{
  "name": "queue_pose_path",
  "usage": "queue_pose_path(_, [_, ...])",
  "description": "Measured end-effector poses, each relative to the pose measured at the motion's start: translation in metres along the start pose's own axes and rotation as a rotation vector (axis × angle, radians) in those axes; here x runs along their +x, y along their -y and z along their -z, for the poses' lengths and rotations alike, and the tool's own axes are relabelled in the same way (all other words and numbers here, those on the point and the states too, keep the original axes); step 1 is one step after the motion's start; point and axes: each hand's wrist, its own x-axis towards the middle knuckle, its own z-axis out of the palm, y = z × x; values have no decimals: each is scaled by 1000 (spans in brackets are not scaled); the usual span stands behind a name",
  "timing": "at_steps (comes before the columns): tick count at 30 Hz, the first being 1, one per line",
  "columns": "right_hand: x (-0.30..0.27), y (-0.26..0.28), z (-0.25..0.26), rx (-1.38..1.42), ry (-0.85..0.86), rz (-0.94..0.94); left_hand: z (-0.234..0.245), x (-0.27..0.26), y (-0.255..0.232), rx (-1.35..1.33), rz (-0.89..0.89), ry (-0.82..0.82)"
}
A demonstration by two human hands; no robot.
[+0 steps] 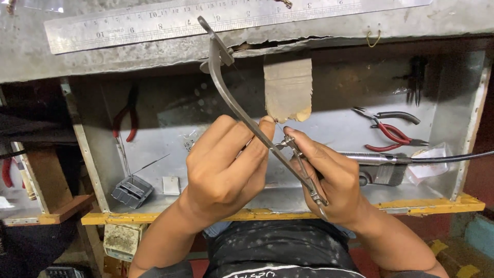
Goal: The person is using a jeweler's saw to cut a piece of metal at a jewelry workbench.
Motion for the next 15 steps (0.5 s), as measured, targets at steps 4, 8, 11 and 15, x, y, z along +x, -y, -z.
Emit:
queue_pose_path(4, [0, 1, -1, 1, -7, -13, -1, -1, 1, 5, -5, -15])
queue_pose_path(8, [0, 0, -2, 14, -11, -14, -1, 1, 1, 1, -19, -6])
queue_pose_path(11, [-1, -1, -1, 14, -10, -11, -1, 1, 1, -7, -15, -1])
queue_pose_path(15, [0, 0, -1, 24, -1, -17, -1, 1, 1, 1, -18, -1])
